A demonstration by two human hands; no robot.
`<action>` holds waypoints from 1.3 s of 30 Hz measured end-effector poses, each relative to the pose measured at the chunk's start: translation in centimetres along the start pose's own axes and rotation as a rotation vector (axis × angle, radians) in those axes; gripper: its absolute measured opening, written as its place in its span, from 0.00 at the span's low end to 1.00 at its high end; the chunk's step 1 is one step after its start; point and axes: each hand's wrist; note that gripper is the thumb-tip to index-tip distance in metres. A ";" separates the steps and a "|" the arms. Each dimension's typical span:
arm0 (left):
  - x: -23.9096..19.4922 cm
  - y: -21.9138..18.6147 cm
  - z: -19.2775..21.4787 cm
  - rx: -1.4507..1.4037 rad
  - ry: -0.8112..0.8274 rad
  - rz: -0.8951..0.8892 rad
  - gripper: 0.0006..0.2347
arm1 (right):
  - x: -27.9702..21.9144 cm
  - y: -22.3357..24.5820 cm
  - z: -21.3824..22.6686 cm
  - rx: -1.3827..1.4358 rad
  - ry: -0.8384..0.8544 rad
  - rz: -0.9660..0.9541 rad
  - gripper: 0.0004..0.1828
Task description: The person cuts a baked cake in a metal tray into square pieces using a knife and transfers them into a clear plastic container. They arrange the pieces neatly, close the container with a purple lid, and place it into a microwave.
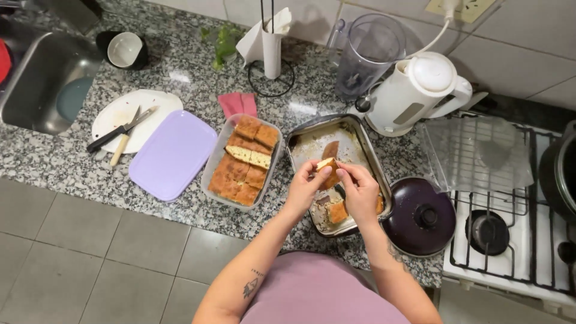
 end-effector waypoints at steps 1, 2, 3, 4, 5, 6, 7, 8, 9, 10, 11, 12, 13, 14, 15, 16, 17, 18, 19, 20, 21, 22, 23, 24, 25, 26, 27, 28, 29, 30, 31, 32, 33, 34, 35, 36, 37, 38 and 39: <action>-0.1 0.4 -0.3 0.000 0.003 0.032 0.17 | -0.3 -0.4 0.3 -0.082 -0.025 0.120 0.06; -0.2 0.8 -0.6 0.000 0.009 0.045 0.17 | -0.6 -0.6 0.5 -0.088 -0.029 0.108 0.06; -0.4 1.2 -0.9 0.013 0.039 0.090 0.17 | -0.8 -0.7 0.6 -0.155 -0.040 0.153 0.06; 0.5 1.2 -1.0 0.030 0.063 0.110 0.18 | 0.0 -0.9 0.5 -0.214 -0.052 0.223 0.06; 0.7 1.2 -1.2 0.032 0.065 0.097 0.18 | 0.1 -1.2 0.5 -0.211 -0.057 0.235 0.06; 0.7 1.3 -1.4 0.053 0.070 0.096 0.18 | -0.2 -1.5 0.7 -0.208 -0.063 0.197 0.07; 0.6 1.4 -1.5 0.073 0.076 0.096 0.18 | -0.4 -1.8 0.8 -0.204 -0.070 0.158 0.09; 0.7 1.4 -1.7 0.076 0.069 0.077 0.18 | -0.4 -1.3 0.8 -0.195 -0.069 0.176 0.09; 0.9 1.4 -1.9 0.093 0.081 0.085 0.16 | -0.4 -0.8 0.8 -0.177 -0.064 0.102 0.10; 0.7 1.6 -2.0 0.106 0.088 0.094 0.15 | -0.6 -0.2 0.9 -0.159 -0.052 0.027 0.12; 1.7 1.8 -1.9 0.105 0.075 0.076 0.15 | 0.2 -1.0 0.7 -0.151 -0.043 0.046 0.12; 1.9 2.5 -2.1 0.099 0.068 0.064 0.15 | 0.3 -1.8 0.9 -0.120 -0.059 0.002 0.10; 2.1 3.2 -2.2 0.092 0.061 0.053 0.15 | 0.3 -2.7 1.1 -0.089 -0.074 -0.041 0.07; 2.2 3.4 -2.3 0.082 0.051 0.047 0.15 | 0.5 -3.1 1.1 -0.092 -0.061 -0.034 0.07; 2.4 3.8 -2.3 0.090 0.040 0.055 0.15 | 0.6 -3.6 1.2 -0.096 -0.071 -0.089 0.08; 2.3 4.3 -2.7 0.084 0.017 0.067 0.15 | 0.6 -4.2 1.5 -0.107 -0.064 -0.145 0.09; 3.1 5.1 -2.8 0.061 -0.004 0.066 0.15 | 1.1 -3.5 1.8 -0.117 -0.034 -0.137 0.09; 3.2 6.2 -2.8 0.103 -0.033 0.081 0.14 | 1.2 -2.7 1.9 -0.086 -0.011 -0.208 0.11; 3.4 7.3 -2.9 0.145 -0.061 0.098 0.13 | 1.3 -1.9 2.1 -0.058 0.011 -0.281 0.13; 2.9 7.3 -3.0 0.136 -0.086 0.080 0.13 | 1.1 -2.4 2.6 -0.053 0.035 -0.260 0.13; 2.3 7.3 -3.4 0.152 -0.096 0.110 0.14 | 1.1 -2.8 3.2 -0.093 0.069 -0.254 0.12; 2.2 7.0 -3.1 0.184 -0.103 0.127 0.14 | 1.2 -3.3 3.3 -0.119 0.091 -0.240 0.13; 2.4 4.8 -3.0 0.191 -0.127 0.098 0.14 | 2.1 -2.9 3.1 -0.098 0.103 -0.210 0.13; 1.3 3.3 -3.2 0.326 -0.074 0.147 0.11 | 1.6 -2.5 3.4 -0.061 0.166 -0.324 0.16; 0.3 1.8 -3.4 0.461 -0.020 0.198 0.09 | 1.2 -2.2 3.7 -0.024 0.232 -0.437 0.19; 0.3 2.3 -3.9 0.462 -0.037 0.207 0.09 | 1.1 -3.4 4.1 -0.016 0.249 -0.442 0.19; 0.3 2.7 -4.2 0.373 -0.070 0.222 0.09 | 1.0 -4.7 4.3 0.070 0.236 -0.585 0.23; 0.4 3.2 -4.5 0.281 -0.108 0.230 0.09 | 1.0 -5.9 4.3 0.154 0.228 -0.724 0.27; 1.0 3.8 -4.5 0.279 -0.130 0.233 0.09 | 1.3 -5.4 4.1 0.158 0.250 -0.725 0.27; 1.1 4.8 -4.9 0.221 -0.155 0.216 0.10 | 1.0 -4.8 4.4 0.201 0.259 -0.713 0.22; 1.1 6.0 -5.1 0.164 -0.181 0.198 0.10 | 0.6 -4.3 4.5 0.245 0.266 -0.701 0.19; 0.8 5.8 -5.1 0.143 -0.211 0.216 0.10 | 0.6 -5.1 5.0 0.230 0.301 -0.717 0.19; 0.4 5.8 -4.9 0.267 -0.192 0.168 0.12 | 0.5 -5.9 5.4 0.299 0.263 -0.666 0.17; -0.2 5.9 -4.7 0.394 -0.166 0.126 0.14 | 0.0 -6.7 5.8 0.370 0.218 -0.619 0.15; -0.5 6.2 -3.5 0.377 -0.189 0.150 0.14 | 0.1 -7.3 5.6 0.357 0.246 -0.641 0.15; -0.8 6.7 -2.8 0.386 -0.266 0.028 0.16 | 0.0 -7.8 6.0 0.380 0.178 -0.592 0.16; -1.1 7.1 -2.1 0.396 -0.341 -0.094 0.17 | 0.0 -8.2 6.3 0.402 0.111 -0.542 0.17; -1.8 6.9 -0.3 0.396 -0.349 -0.095 0.17 | 0.1 -8.2 6.4 0.404 0.119 -0.541 0.17; -2.4 6.6 1.4 0.591 -0.455 -0.126 0.16 | 0.2 -8.1 6.5 0.398 0.086 -0.531 0.19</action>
Point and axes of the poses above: each hand's wrist, its own x-axis towards the middle knuckle, its own z-axis out of the back of the hand, y = z × x, and after that the axes turned 15 degrees about x, right-handed
